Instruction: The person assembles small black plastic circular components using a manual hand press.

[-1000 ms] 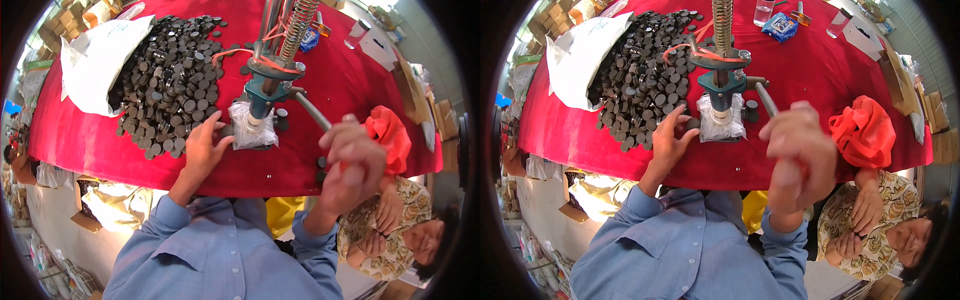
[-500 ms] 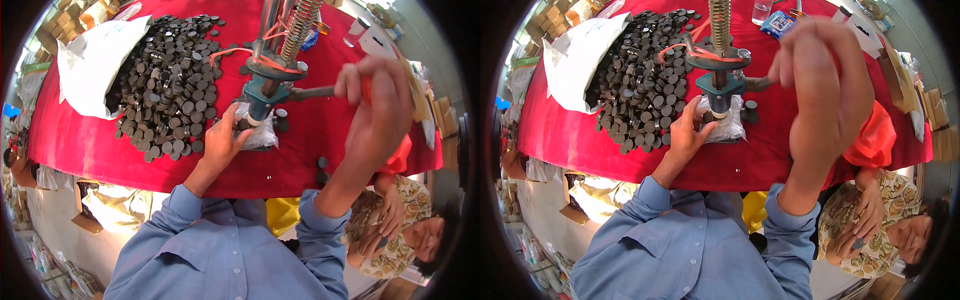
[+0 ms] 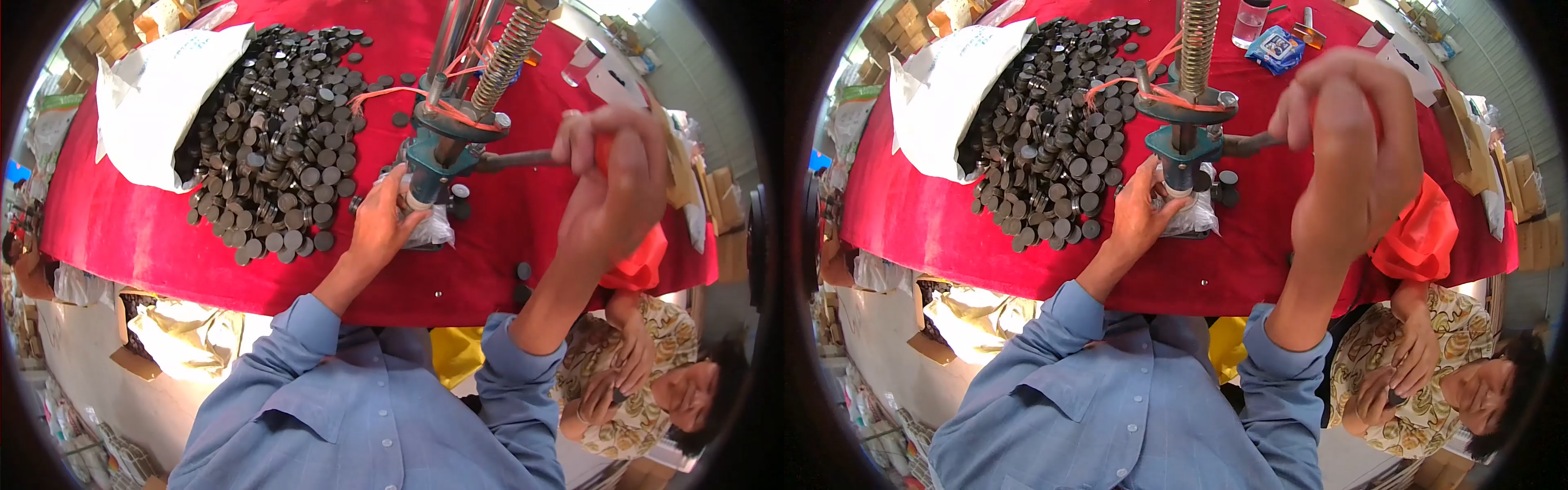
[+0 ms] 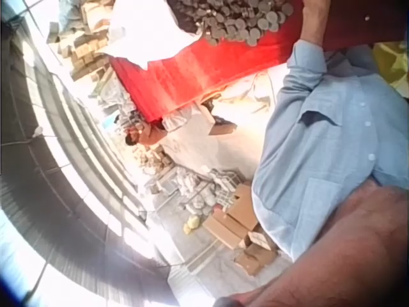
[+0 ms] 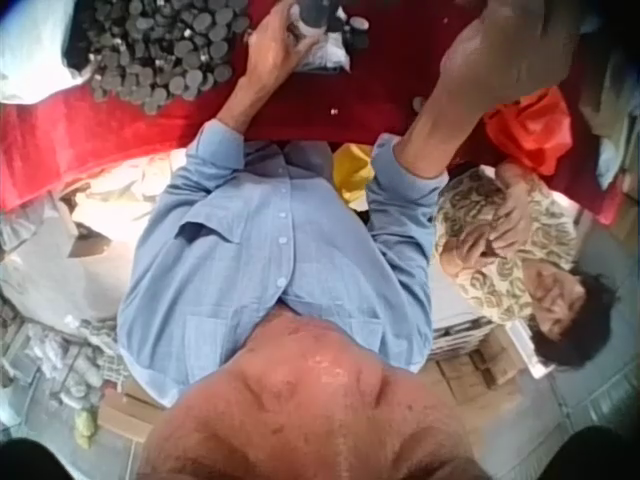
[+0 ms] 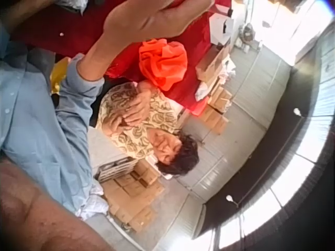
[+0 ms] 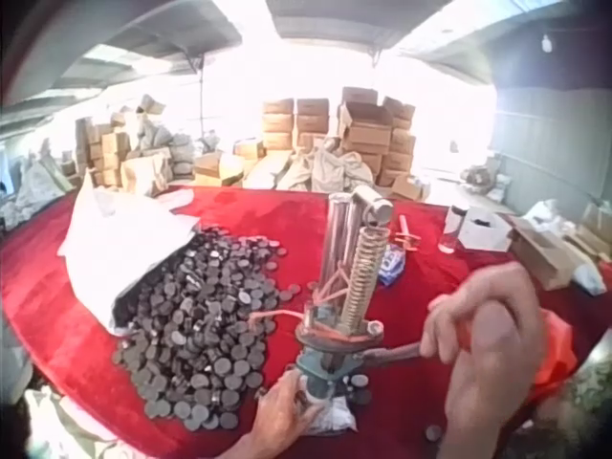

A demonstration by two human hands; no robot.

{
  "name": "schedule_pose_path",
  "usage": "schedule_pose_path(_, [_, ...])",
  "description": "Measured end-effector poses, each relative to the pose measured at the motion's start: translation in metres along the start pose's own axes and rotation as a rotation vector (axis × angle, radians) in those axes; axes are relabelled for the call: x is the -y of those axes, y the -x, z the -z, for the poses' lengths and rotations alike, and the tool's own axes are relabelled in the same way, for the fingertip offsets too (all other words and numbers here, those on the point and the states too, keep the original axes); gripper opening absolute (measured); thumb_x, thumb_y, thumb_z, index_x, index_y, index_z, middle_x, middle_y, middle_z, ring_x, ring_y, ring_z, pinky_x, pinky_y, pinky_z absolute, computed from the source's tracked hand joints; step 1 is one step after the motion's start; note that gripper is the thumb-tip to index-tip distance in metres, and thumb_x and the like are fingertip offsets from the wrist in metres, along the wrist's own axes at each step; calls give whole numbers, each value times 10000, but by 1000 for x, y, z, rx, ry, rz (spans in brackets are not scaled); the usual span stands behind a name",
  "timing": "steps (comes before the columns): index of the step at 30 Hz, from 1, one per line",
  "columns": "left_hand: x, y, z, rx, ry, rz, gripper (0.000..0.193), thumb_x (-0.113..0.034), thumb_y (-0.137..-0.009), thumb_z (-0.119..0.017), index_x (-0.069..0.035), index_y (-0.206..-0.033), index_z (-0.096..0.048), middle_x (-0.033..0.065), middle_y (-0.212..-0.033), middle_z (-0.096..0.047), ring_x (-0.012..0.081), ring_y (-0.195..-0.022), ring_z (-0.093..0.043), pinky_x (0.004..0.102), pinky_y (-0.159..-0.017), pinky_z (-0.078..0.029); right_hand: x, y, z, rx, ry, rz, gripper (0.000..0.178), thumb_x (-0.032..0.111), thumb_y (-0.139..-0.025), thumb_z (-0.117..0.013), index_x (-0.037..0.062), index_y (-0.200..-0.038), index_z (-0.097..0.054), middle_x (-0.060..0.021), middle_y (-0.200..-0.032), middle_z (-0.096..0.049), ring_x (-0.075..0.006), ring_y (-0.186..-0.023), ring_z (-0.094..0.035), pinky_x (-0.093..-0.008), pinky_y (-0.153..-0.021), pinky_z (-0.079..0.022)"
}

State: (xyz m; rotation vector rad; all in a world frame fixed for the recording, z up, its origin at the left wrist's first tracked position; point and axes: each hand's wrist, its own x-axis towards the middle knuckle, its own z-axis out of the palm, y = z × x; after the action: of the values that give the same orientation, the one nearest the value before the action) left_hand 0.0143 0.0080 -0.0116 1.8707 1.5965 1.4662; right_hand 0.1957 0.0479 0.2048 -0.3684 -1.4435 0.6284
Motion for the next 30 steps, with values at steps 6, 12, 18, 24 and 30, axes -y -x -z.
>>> schedule_pose_path(6, [2,6,17,-17,-6,-75,827,-122,-711,-902,7,-1411,-481,159,-1130,-666,294,-853,-647,404,-786,-550,12,55,16,66,80,167,220,247,-987,-534,29,-1013,-531,-43,-692,-525,-180,-627,-569,-445,-808,-476])
schedule_pose_path(12, [-10,1,12,22,30,-49,693,-59,-717,-871,-6,-1329,-551,151,-1095,-675,301,-864,-645,403,-773,-551,18,47,16,52,117,127,262,283,-996,-546,20,-1003,-540,-42,-714,-544,-176,-640,-575,-433,-836,-478])
schedule_pose_path(18, [-7,1,8,-54,-40,-99,672,-38,-714,-860,-16,-1315,-561,157,-1091,-682,306,-876,-647,403,-774,-552,14,29,10,34,53,1,221,192,-1004,-536,-24,-1043,-561,-56,-749,-561,-150,-664,-564,-382,-814,-494])
schedule_pose_path(24, [-6,6,28,-7,40,4,627,-70,-741,-851,-21,-1303,-576,148,-1088,-686,322,-943,-651,415,-820,-544,14,76,13,24,67,183,206,240,-991,-545,37,-958,-535,-54,-711,-542,-198,-628,-582,-460,-811,-474])
schedule_pose_path(30, [21,20,75,120,-516,-215,400,-67,-809,-755,-24,-1193,-652,132,-1160,-671,327,-1010,-630,409,-863,-501,10,175,19,-1,160,168,268,375,-1014,-570,118,-977,-501,-57,-762,-519,-265,-757,-617,-508,-904,-407])
